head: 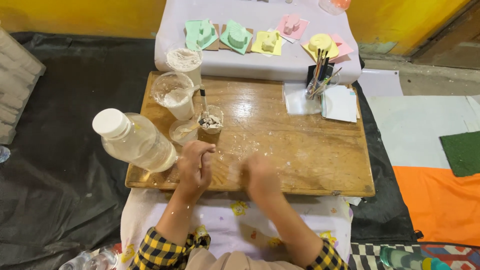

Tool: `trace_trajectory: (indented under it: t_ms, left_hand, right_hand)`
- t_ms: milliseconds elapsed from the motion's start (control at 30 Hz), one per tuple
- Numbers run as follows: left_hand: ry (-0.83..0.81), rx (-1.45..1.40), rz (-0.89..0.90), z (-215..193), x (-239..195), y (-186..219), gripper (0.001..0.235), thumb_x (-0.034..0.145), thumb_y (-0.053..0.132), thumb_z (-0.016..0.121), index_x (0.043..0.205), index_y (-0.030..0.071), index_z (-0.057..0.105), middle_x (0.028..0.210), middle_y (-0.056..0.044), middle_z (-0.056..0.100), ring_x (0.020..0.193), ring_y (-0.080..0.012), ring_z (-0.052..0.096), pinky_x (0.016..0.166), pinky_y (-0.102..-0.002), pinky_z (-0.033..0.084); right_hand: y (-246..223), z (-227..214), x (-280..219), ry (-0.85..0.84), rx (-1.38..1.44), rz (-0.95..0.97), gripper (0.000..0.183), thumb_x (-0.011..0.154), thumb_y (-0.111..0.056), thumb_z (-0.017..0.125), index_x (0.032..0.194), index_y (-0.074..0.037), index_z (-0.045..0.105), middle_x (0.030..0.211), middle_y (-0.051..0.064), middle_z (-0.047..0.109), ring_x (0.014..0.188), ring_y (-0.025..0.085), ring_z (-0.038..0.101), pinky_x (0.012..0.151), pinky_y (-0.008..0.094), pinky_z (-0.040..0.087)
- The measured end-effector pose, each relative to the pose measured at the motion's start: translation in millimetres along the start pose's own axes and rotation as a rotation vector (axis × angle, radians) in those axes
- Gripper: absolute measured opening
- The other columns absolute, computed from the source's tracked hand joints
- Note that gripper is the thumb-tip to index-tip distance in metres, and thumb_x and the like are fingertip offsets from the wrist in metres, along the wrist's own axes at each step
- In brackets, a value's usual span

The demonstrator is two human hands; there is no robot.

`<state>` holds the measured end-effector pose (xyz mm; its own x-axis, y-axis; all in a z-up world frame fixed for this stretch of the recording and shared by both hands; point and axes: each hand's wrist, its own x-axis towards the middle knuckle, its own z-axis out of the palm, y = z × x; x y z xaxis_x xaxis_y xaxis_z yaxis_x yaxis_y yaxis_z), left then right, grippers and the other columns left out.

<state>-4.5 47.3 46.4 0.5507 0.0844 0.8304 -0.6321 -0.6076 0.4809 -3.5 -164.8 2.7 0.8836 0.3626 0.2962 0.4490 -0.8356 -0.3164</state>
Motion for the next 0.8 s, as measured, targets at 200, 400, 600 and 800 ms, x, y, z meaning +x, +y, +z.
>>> trace_trajectory:
  t_ms: [200, 400, 600, 800]
  left_hand:
    - [0.022, -0.025, 0.032, -17, 11, 8, 0.024, 0.100, 0.012, 0.047, 0.105, 0.006, 0.070, 0.083, -0.004, 0.067, 0.077, -0.0299, 0.065, 0.078, -0.045, 0.052]
    - [0.047, -0.054, 0.013, -24, 5, 8, 0.024, 0.099, 0.015, 0.048, 0.103, 0.009, 0.070, 0.081, -0.001, 0.068, 0.074, -0.0283, 0.064, 0.075, -0.043, 0.052]
    - [0.079, -0.040, 0.061, -21, 13, 13, 0.025, 0.101, 0.013, 0.046, 0.104, 0.006, 0.071, 0.080, -0.003, 0.067, 0.072, -0.0290, 0.065, 0.075, -0.043, 0.052]
    - [0.097, 0.007, 0.059, -21, -3, -1, 0.024, 0.099, 0.013, 0.050, 0.106, 0.007, 0.072, 0.083, -0.001, 0.069, 0.076, -0.0282, 0.064, 0.080, -0.042, 0.053]
  right_hand:
    - [-21, 44, -21, 0.106, -0.201, -0.278, 0.008, 0.083, -0.019, 0.065, 0.091, -0.019, 0.065, 0.092, 0.003, 0.062, 0.074, 0.024, 0.064, 0.061, 0.035, 0.052]
    - [9, 42, 15, 0.195, -0.214, -0.066, 0.009, 0.077, -0.021, 0.066, 0.077, -0.017, 0.057, 0.075, 0.002, 0.055, 0.069, 0.024, 0.064, 0.056, 0.036, 0.052]
    - [-95, 47, 34, 0.313, -0.274, -0.199, 0.013, 0.081, -0.016, 0.071, 0.089, -0.019, 0.062, 0.071, 0.001, 0.052, 0.055, 0.021, 0.058, 0.047, 0.035, 0.048]
    - [24, 43, 44, 0.060, -0.074, 0.328, 0.015, 0.081, -0.023, 0.065, 0.074, -0.010, 0.069, 0.069, 0.013, 0.063, 0.066, 0.040, 0.067, 0.060, 0.051, 0.053]
